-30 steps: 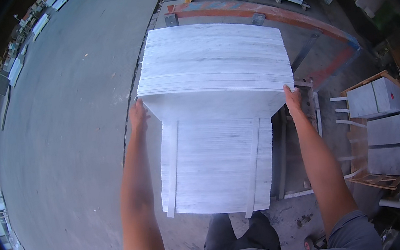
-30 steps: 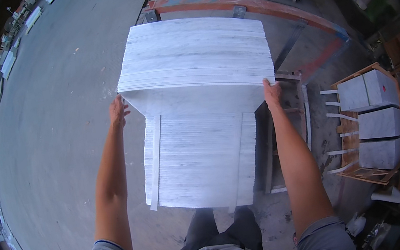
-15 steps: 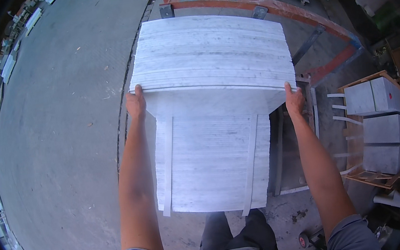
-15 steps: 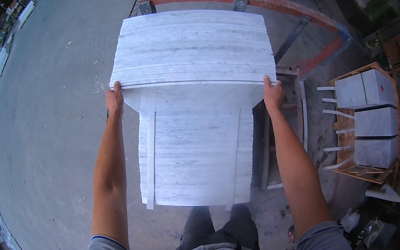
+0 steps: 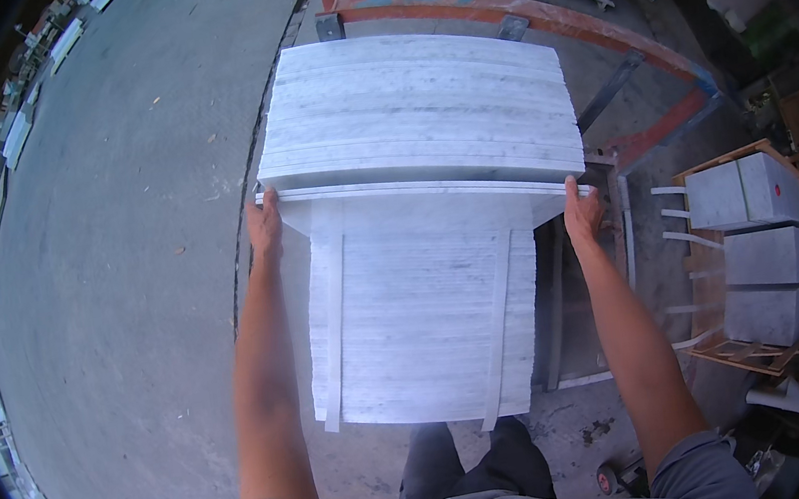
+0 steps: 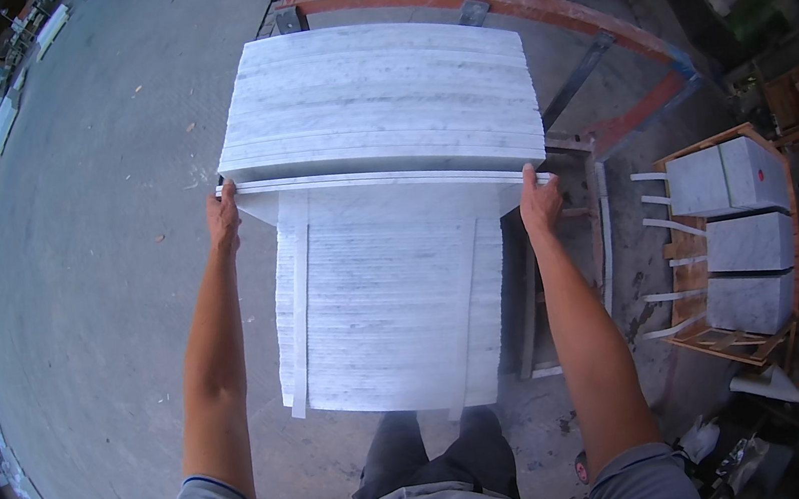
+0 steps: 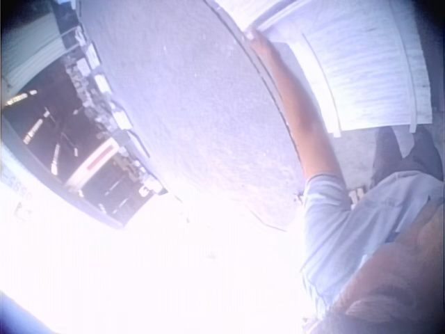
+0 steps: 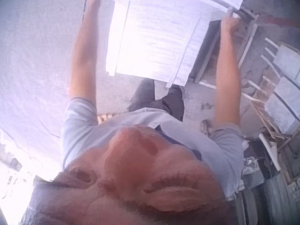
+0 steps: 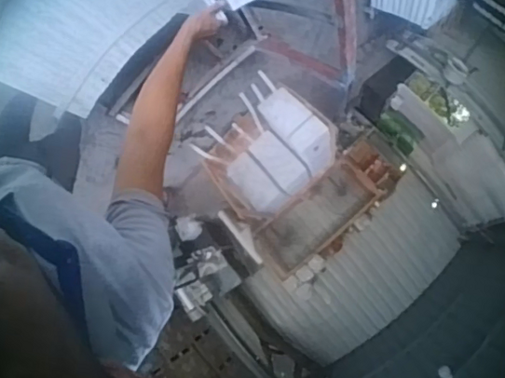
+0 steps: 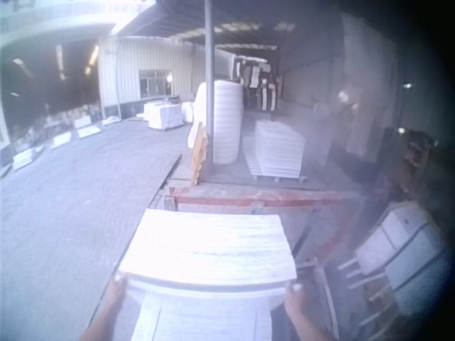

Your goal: The person repeatedly picks up stacks of white rectangular panels from a metal cart and places them onto a wooden rack. The person handles the panels by hand, walking between the cart and the rack multiple times to transfer the material.

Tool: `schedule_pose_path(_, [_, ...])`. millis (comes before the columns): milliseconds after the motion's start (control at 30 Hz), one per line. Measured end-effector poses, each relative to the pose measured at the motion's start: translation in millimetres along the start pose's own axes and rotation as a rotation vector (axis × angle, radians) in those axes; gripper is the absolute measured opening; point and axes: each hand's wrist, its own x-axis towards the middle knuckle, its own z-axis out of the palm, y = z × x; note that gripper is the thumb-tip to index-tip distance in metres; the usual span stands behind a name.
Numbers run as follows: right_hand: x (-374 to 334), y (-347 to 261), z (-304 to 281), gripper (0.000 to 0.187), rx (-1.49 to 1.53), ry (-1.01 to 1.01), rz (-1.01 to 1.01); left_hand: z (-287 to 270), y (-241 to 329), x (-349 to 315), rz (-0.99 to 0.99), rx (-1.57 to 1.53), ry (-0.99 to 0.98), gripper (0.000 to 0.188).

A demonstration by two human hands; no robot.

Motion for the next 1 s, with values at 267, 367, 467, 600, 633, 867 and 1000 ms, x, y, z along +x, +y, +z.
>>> schedule_pose_path(267, [-22.4, 8.6, -6.7, 0.078, 0.843, -0.320, 0.688, -32.8, -3.3, 11.7, -0.606, -0.551, -0.137, 0.073])
schedule_pose_path(367, [-48.1, -13.4, 8.6, 0.080, 1.057, -0.498, 0.872, -30.5, -17.5, 16.8, -0.886, -0.517, -0.149, 0.064])
schedule_pose_path(467, [-62.0, -24.4, 24.2, 0.065, 1.204, -0.488, 0.936, -23.2, -42.7, 17.4, -0.862, -0.724, -0.515, 0.062])
schedule_pose_path(600, [-77.7, -14.2, 34.5, 0.051, 1.281, -0.450, 1.023, -24.4, -73.2, 23.8, -0.912, -0.648, -0.499, 0.047])
schedule_pose_path(633, [-81.6, -10.3, 35.3, 0.049, 1.273, -0.467, 1.024, -23.1, -79.3, 25.3, -0.950, -0.586, -0.463, 0.038])
schedule_pose_path(867, [-104.6, 11.2, 31.3, 0.043, 1.294, -0.390, 1.166, -21.8, -111.3, 18.3, -0.923, -0.648, -0.542, 0.019])
schedule_pose_path(1000, [-115.2, 31.5, 29.9, 0.041, 1.323, -0.498, 1.160, -30.5, -122.8, 8.2, -0.802, -0.660, -0.593, 0.021])
